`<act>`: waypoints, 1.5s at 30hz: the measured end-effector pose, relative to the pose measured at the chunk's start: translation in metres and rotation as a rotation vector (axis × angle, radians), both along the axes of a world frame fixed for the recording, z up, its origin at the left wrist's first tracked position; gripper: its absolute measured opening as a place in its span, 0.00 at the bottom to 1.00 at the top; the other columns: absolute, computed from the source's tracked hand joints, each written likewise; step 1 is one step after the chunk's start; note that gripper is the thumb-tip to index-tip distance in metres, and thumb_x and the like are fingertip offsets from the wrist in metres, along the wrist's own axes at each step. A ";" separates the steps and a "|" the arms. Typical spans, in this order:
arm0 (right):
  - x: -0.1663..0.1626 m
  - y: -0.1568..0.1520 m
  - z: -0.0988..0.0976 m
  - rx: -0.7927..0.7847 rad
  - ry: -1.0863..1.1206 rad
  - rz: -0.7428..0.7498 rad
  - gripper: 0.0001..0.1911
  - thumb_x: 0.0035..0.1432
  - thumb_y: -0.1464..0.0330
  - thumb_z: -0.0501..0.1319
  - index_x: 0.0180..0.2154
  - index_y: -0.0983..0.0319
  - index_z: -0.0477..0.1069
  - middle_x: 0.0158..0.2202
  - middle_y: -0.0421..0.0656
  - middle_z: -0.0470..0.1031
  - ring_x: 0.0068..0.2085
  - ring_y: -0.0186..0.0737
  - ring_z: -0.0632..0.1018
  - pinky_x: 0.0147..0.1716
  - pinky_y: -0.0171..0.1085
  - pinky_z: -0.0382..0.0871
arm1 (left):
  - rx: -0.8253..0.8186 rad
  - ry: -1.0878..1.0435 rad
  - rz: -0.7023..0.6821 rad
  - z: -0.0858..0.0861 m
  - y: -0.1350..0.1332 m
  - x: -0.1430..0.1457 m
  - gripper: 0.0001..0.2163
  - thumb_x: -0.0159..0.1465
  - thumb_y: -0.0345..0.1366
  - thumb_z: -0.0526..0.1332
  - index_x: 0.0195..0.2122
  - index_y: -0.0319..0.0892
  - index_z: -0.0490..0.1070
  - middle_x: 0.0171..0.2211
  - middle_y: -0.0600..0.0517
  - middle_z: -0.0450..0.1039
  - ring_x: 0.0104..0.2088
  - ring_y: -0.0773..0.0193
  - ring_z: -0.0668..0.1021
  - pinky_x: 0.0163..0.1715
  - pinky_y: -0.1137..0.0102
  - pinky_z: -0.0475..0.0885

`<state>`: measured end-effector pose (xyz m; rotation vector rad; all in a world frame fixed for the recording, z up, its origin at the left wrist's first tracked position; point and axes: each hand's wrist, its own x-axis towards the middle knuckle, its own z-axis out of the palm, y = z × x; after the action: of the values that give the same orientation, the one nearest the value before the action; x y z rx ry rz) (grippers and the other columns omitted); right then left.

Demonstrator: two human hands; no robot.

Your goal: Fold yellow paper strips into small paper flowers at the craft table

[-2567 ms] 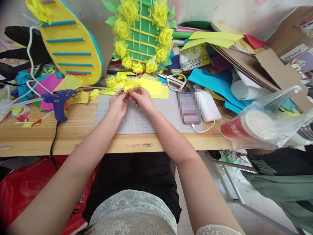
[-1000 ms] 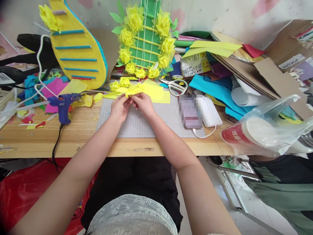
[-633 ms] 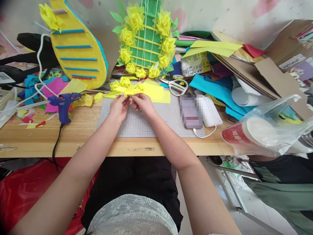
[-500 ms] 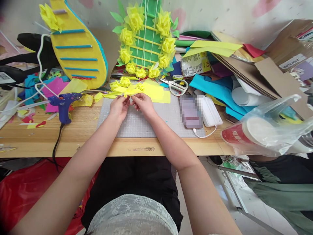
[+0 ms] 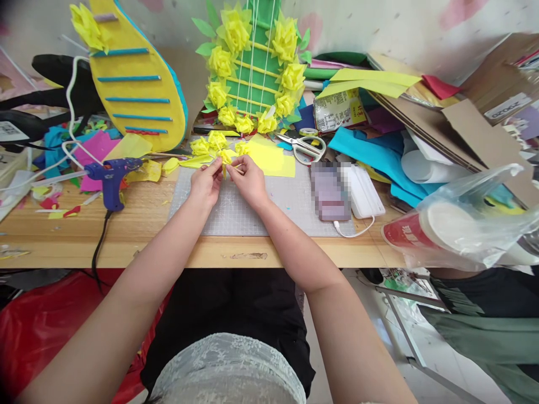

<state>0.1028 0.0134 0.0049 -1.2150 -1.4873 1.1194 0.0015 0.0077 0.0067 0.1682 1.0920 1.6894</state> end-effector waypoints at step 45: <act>0.028 0.014 -0.003 0.303 -0.361 0.104 0.07 0.59 0.65 0.55 0.35 0.60 0.69 0.33 0.40 0.76 0.34 0.36 0.73 0.36 0.36 0.63 | 0.415 1.517 -0.132 0.003 -0.010 -0.034 0.04 0.57 0.38 0.64 0.33 0.46 0.74 0.38 0.49 0.71 0.45 0.56 0.71 0.52 0.61 0.62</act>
<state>0.1311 0.0271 0.0019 -1.1755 -1.9328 0.7257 -0.0324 -0.0019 0.0097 1.9591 1.6323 1.4994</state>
